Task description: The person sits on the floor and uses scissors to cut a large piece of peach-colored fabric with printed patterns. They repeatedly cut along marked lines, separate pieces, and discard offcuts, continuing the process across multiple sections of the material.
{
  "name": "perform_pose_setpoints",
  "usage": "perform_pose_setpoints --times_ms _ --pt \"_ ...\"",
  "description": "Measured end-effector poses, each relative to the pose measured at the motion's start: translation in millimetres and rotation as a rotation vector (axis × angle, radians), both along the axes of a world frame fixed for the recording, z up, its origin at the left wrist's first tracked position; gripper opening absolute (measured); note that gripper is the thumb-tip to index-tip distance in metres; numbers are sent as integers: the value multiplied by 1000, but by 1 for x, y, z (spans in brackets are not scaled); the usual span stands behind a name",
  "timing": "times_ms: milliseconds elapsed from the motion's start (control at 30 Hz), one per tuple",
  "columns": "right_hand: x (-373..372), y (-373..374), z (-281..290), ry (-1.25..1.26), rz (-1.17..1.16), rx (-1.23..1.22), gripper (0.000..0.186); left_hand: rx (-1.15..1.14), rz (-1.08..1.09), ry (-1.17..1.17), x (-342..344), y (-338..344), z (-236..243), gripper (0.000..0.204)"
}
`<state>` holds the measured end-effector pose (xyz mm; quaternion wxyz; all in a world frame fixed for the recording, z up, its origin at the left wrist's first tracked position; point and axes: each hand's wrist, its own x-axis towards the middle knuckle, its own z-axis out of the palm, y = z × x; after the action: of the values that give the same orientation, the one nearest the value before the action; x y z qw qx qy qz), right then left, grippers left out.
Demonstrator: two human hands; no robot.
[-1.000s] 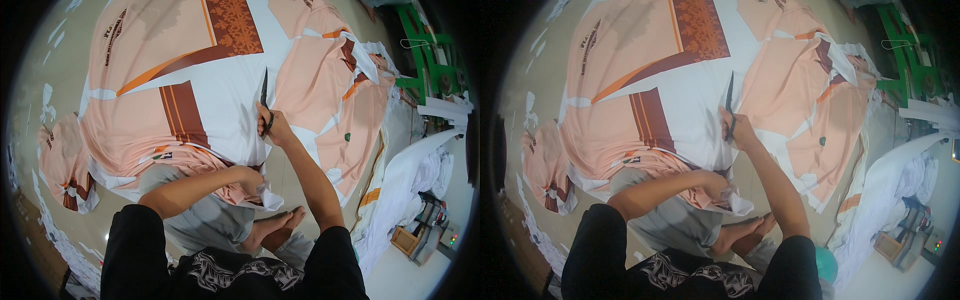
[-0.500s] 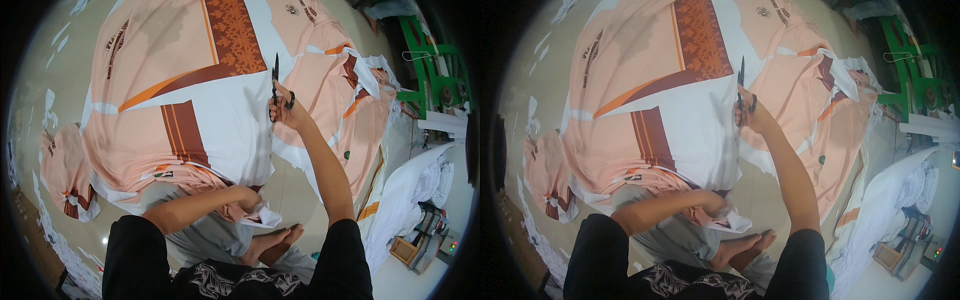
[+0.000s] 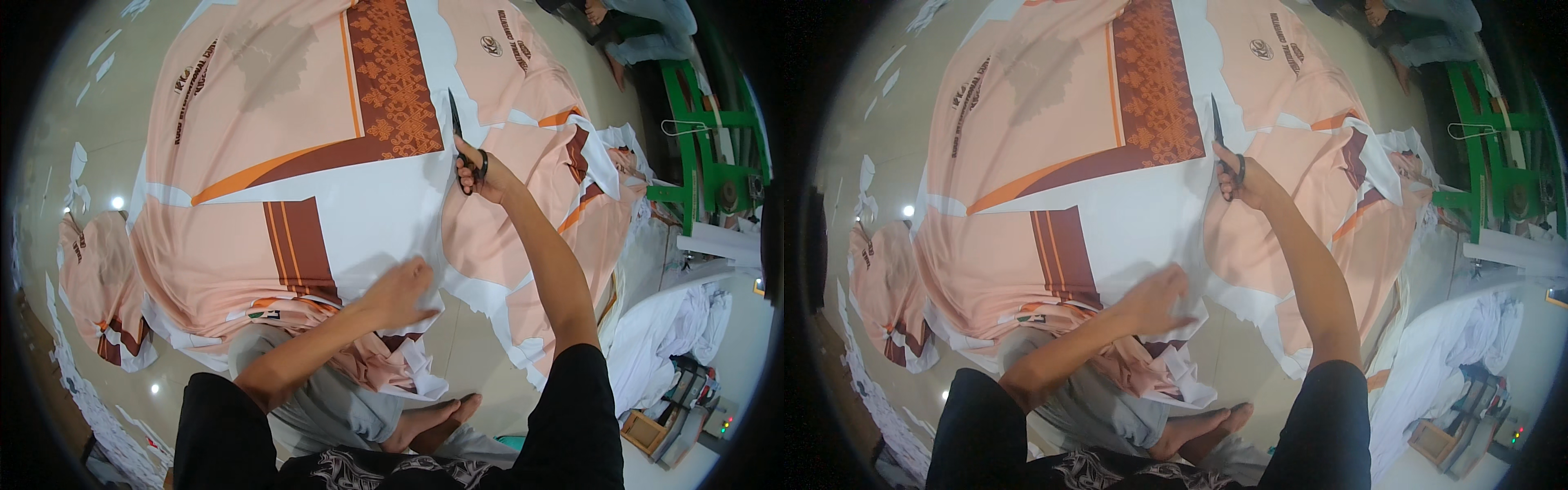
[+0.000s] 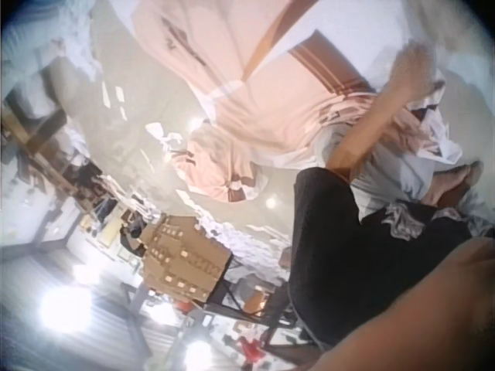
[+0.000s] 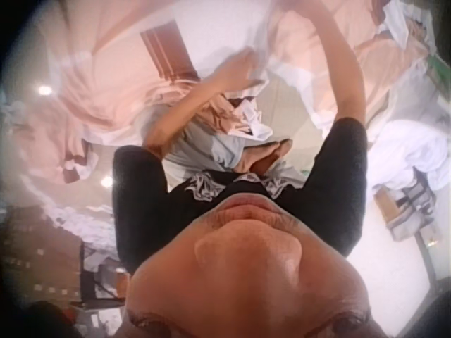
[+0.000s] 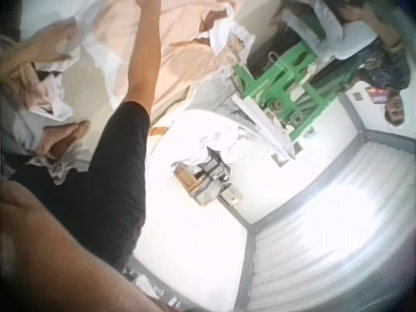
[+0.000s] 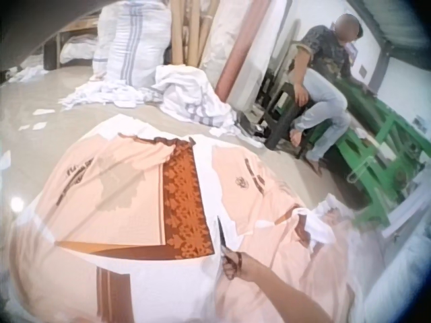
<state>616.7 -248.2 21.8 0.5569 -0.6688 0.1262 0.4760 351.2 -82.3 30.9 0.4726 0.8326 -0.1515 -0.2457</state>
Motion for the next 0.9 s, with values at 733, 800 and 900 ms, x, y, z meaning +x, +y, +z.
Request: perform_pose_setpoints --times_ms 733,800,900 --pt "114 64 9 -46 88 -17 50 467 206 -339 4 18 -29 48" --pt "123 65 -4 -167 201 -82 50 484 178 -311 4 17 -30 52" --pt "118 73 -9 -177 127 -97 54 500 164 -323 2 17 -34 49"
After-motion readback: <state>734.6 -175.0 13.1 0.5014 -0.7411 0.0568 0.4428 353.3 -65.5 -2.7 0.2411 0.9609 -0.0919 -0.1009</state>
